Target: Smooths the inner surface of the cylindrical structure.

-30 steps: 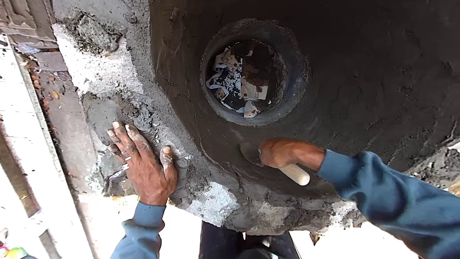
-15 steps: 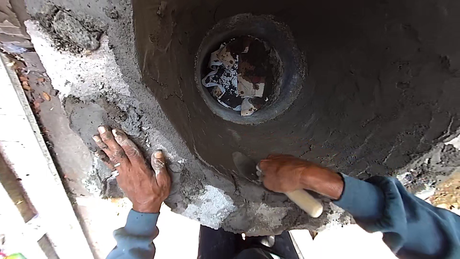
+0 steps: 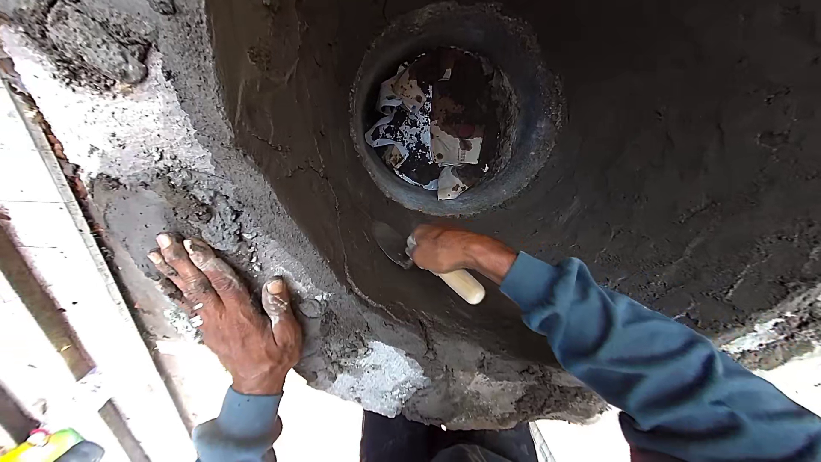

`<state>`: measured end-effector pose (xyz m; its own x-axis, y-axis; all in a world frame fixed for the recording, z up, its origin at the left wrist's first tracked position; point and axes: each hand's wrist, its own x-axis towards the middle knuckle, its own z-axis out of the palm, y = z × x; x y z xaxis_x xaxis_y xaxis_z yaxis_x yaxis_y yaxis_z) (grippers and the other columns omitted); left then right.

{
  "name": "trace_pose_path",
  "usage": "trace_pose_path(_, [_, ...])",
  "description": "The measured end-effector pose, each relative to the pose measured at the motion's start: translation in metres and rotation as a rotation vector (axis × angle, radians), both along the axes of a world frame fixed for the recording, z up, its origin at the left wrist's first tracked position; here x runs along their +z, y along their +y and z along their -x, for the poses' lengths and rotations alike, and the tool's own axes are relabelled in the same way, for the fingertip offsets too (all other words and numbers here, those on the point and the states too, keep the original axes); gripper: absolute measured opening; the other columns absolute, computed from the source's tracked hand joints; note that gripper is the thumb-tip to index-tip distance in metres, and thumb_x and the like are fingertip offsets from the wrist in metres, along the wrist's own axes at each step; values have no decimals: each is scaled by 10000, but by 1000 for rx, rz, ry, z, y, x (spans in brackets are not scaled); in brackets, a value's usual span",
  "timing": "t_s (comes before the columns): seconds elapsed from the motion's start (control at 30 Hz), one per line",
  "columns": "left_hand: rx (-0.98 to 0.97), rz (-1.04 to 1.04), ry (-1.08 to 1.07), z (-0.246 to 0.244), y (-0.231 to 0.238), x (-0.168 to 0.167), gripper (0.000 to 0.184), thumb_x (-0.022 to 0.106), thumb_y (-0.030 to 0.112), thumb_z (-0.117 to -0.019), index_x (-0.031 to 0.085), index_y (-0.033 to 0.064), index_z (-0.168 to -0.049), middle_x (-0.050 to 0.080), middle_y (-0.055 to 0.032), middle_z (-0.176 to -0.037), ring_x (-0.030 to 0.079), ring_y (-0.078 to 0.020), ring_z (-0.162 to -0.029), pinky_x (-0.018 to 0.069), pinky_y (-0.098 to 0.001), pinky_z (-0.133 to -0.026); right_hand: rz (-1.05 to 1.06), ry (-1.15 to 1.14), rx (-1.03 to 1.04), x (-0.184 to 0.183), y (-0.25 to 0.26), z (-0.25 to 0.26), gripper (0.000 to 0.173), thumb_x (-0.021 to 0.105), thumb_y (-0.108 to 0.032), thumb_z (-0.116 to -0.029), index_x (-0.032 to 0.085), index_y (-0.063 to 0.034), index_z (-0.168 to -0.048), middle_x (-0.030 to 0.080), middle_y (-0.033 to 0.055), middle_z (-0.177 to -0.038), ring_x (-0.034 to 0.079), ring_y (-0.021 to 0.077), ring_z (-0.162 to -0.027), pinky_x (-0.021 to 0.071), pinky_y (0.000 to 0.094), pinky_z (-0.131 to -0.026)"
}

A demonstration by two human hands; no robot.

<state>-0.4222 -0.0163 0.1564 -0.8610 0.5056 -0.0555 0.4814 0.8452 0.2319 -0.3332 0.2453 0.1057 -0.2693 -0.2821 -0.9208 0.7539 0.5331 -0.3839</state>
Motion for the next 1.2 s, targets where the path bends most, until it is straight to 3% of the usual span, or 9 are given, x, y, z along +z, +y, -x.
trace_pose_path(0.27, [2, -12, 11, 1, 3, 1, 985, 194, 668, -997, 212, -141, -1558, 181, -395, -1610, 151, -541, -1520, 133, -626, -1235, -98, -287, 279, 4, 34, -46, 270, 531, -230, -1036, 648, 11, -998, 636, 174, -905, 625, 303, -848, 468, 531, -757])
trace_pose_path(0.47, [-10, -31, 35, 1, 1, -2, 995, 196, 680, -1000, 182, -138, -1566, 169, -402, -1610, 147, -532, -1525, 139, -599, -1250, -26, -75, -153, -54, 17, -6, 244, 509, -191, -1034, 647, -31, -910, 582, 97, -742, 555, 216, -634, 468, 452, -625])
trace_pose_path(0.57, [-11, -30, 32, 0, 1, -2, 1021, 194, 705, -996, 192, -147, -1560, 168, -407, -1607, 147, -540, -1522, 135, -600, -1251, 12, -55, -228, -73, 4, 30, 274, 492, -188, -1041, 637, -48, -856, 563, 63, -719, 520, 170, -606, 450, 399, -605])
trace_pose_path(0.63, [-8, -23, 33, 0, 1, -2, 1018, 192, 700, -999, 191, -151, -1558, 168, -409, -1605, 146, -546, -1520, 128, -607, -1250, 4, -57, -149, -76, 0, 40, 309, 496, -207, -1048, 640, -55, -820, 572, 63, -715, 526, 167, -605, 446, 394, -602])
trace_pose_path(0.73, [-3, -15, 26, 0, 2, -1, 1023, 184, 691, -997, 196, -172, -1545, 171, -429, -1592, 149, -559, -1513, 126, -618, -1247, 7, -88, -20, -78, -6, 30, 284, 505, -207, -1038, 651, -19, -884, 608, 122, -811, 569, 232, -705, 456, 474, -676])
trace_pose_path(0.87, [-4, -20, 34, 1, 3, -2, 1015, 187, 690, -996, 186, -156, -1556, 167, -422, -1598, 145, -550, -1518, 132, -613, -1245, -26, -141, 88, -79, -3, 4, 273, 552, -224, -1024, 666, -11, -899, 625, 127, -820, 583, 237, -717, 463, 472, -690])
trace_pose_path(1.0, [-8, -26, 36, 2, 1, -3, 1012, 190, 689, -994, 179, -148, -1562, 163, -417, -1602, 146, -552, -1517, 135, -612, -1245, -44, -220, 252, -71, 8, -16, 298, 534, -256, -1041, 666, 11, -1040, 652, 159, -957, 616, 266, -837, 472, 504, -772])
trace_pose_path(1.13, [-1, -17, 17, 1, 1, -2, 1028, 183, 702, -991, 173, -155, -1559, 158, -419, -1602, 138, -544, -1521, 107, -602, -1252, -110, -294, 373, -53, 33, -26, 315, 556, -258, -1039, 701, 18, -1090, 684, 216, -1110, 647, 362, -1028, 469, 599, -871])
trace_pose_path(1.2, [1, -22, 18, 1, 0, -3, 1033, 198, 706, -988, 171, -154, -1560, 150, -419, -1604, 127, -549, -1521, 87, -609, -1253, -99, -234, 218, -63, 39, -24, 291, 533, -218, -1039, 682, 17, -954, 653, 195, -922, 622, 328, -837, 470, 564, -751])
